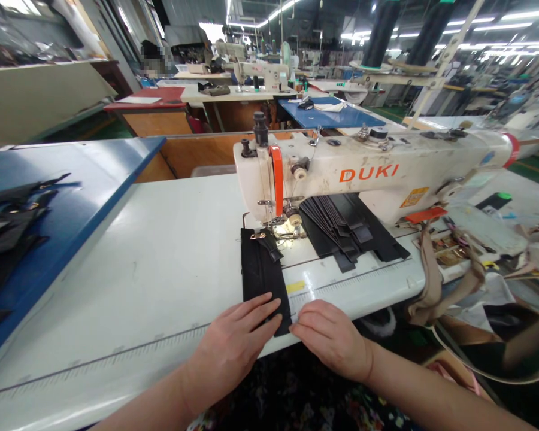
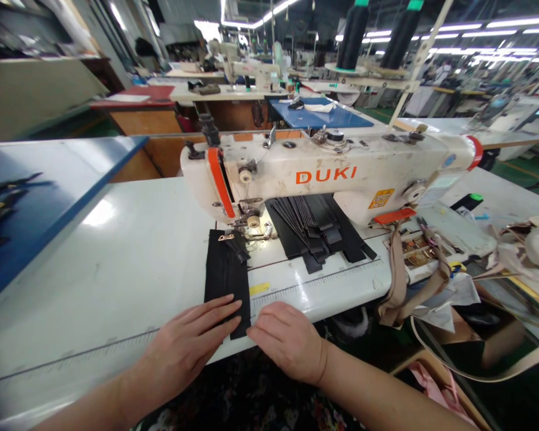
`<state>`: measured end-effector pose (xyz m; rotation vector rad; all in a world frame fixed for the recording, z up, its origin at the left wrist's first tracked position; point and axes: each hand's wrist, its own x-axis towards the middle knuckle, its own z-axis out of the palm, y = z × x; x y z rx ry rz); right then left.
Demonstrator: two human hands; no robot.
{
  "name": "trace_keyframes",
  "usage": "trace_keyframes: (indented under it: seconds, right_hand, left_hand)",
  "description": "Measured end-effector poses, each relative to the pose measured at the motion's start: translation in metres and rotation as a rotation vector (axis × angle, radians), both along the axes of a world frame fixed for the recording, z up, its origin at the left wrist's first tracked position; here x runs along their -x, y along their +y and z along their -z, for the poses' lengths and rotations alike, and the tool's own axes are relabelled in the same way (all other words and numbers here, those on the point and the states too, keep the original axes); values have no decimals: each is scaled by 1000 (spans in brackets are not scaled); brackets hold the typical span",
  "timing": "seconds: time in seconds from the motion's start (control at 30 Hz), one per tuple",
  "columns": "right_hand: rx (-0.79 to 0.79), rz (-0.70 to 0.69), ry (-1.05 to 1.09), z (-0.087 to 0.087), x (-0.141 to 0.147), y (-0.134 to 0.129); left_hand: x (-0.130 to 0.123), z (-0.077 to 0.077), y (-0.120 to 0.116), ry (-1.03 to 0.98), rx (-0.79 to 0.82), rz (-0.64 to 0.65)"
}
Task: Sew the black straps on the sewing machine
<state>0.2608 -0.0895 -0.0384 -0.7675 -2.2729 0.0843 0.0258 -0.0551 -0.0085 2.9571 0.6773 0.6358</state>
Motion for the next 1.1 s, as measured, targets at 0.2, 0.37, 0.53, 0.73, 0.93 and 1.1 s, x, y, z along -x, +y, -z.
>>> trace_keyframes:
  seconds: [0.2, 0.37, 0.53, 0.73, 0.93, 1.1]
  right_hand:
    - [-27, 47, -49, -8, -1, 2]
    - [-35, 17, -49, -15, 4, 8]
    - [-14, -18, -82, -16, 4, 12]
    - [28, -8, -145, -14, 5, 12]
    - [36, 4, -181, -15, 6, 12]
    - [51, -9, -159, -15, 5, 12]
  left_hand:
    - [1, 1, 0, 41, -30, 8]
    - [-1, -7, 1, 51, -43, 24]
    - [-11, -27, 32, 127, -60, 23]
    - [-37, -33, 89, 330, -184, -16]
    - [-25, -48, 108, 421, -174, -49]
    - [-6, -48, 104, 394, -139, -207]
